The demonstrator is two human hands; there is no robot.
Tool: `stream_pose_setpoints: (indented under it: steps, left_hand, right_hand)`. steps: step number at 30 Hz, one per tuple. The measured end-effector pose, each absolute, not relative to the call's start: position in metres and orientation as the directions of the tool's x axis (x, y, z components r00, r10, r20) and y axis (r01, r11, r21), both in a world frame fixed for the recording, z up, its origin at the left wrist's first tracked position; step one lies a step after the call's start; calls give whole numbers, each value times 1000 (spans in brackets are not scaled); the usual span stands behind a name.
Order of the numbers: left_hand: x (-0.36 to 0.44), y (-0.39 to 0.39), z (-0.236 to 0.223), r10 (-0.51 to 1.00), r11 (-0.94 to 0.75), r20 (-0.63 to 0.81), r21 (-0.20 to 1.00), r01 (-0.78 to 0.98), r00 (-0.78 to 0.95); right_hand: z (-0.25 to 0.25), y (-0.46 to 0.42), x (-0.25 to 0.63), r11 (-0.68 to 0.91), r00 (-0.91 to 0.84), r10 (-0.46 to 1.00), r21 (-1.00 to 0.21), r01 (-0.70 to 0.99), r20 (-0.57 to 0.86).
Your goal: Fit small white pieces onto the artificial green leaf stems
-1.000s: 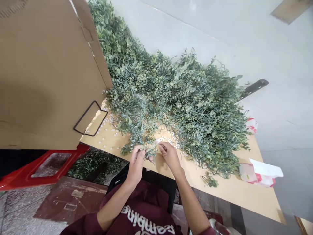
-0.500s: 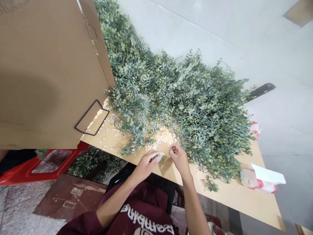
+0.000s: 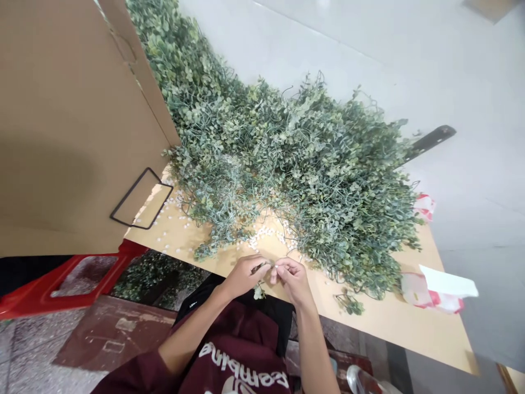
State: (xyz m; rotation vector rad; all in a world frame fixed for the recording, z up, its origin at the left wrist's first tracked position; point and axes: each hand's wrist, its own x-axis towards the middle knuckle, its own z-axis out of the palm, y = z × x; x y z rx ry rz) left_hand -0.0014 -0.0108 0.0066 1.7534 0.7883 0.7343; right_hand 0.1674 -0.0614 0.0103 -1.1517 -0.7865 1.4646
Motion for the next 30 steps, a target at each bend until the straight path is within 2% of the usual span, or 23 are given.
stream_pose_setpoints:
  steps: [7, 17, 30]
  left_hand:
    - [-2, -9, 2, 766, -331, 167, 930, 158, 621]
    - [-2, -9, 1, 752, -383, 194, 906, 178, 630]
    - [-3, -8, -4, 726, -455, 258, 875, 164, 638]
  right_hand:
    - [-2, -60, 168, -224, 66, 960, -893, -391, -271]
    - [-1, -58, 169, -261, 38, 954, -887, -380, -297]
    - [-6, -59, 169, -239, 23, 964, -895, -378, -266]
